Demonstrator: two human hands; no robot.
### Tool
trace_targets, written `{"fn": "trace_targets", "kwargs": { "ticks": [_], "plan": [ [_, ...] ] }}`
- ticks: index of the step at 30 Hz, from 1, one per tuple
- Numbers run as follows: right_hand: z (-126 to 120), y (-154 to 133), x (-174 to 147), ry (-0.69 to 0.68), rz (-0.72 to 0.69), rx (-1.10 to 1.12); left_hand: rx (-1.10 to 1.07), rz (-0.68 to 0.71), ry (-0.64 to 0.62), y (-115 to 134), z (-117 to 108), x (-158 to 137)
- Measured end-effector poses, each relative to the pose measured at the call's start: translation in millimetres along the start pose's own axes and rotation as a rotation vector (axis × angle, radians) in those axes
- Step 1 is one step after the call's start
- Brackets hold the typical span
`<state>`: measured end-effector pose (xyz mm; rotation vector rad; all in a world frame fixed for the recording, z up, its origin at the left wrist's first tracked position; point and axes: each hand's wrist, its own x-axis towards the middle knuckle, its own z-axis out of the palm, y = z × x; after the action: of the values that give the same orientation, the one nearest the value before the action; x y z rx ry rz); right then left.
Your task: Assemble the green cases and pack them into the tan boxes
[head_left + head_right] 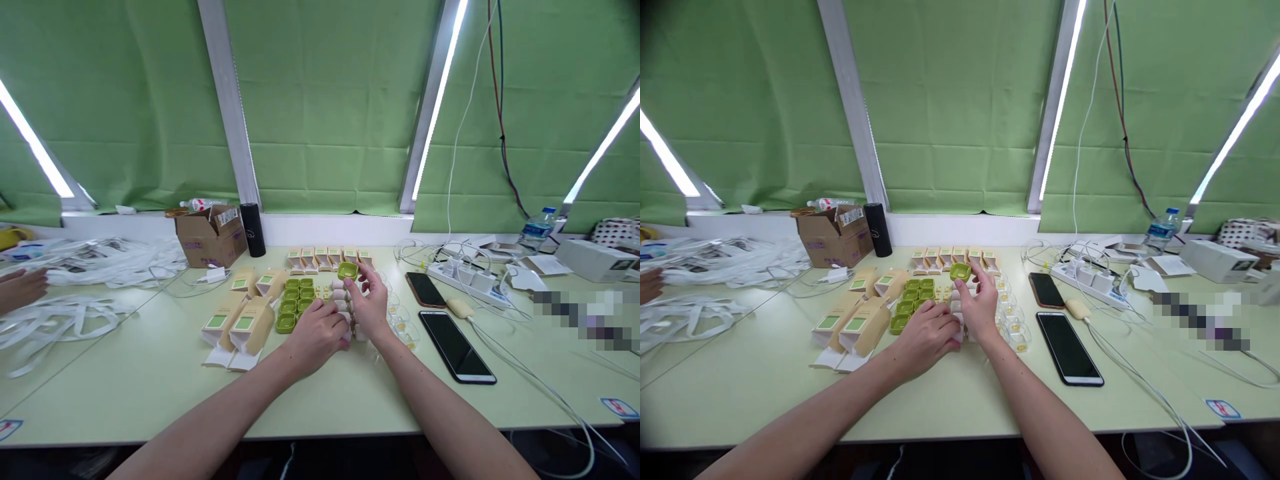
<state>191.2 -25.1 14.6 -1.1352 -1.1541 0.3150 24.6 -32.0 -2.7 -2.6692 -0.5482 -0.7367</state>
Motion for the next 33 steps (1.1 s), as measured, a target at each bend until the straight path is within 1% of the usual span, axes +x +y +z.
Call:
{"fn": "trace_targets", "kwargs": {
  "ticks": [7, 12, 14, 15, 19, 20, 22, 24, 29, 33],
  "plan": [
    [1, 3, 0, -0.018, -0.014, 0.002, -0.045, -0.027, -0.012, 0, -1, -1],
    [1, 5, 0, -0.030, -0.006, 0.019, -0.094, -0.079, 0.010, -1, -9, -1],
    [2, 6, 0, -0.044, 0.002, 0.042, -0.121, -0.120, 0.069, -4, -13, -1],
    [2, 6, 0, -0.056, 0.002, 0.065, -0.130, -0.143, 0.126, -7, -14, -2],
    [3, 5, -1, -0.147, -0.015, 0.227, -0.142, -0.265, 0.453, -22, -17, -3],
    [3, 5, -2, -0.177, -0.019, 0.269, -0.141, -0.303, 0.516, -26, -18, -3],
    [5, 2, -3, -0.237, -0.019, 0.336, -0.142, -0.357, 0.592, -31, -20, -3],
    [6, -1, -6, -0.290, -0.023, 0.382, -0.147, -0.353, 0.613, -34, -22, -4],
    [8, -6, -11, -0.370, -0.040, 0.465, -0.117, -0.231, 0.570, -33, -22, -7],
    [9, -5, -15, -0.416, -0.012, 0.500, -0.063, -0.209, 0.589, -33, -20, -7]
  ]
}}
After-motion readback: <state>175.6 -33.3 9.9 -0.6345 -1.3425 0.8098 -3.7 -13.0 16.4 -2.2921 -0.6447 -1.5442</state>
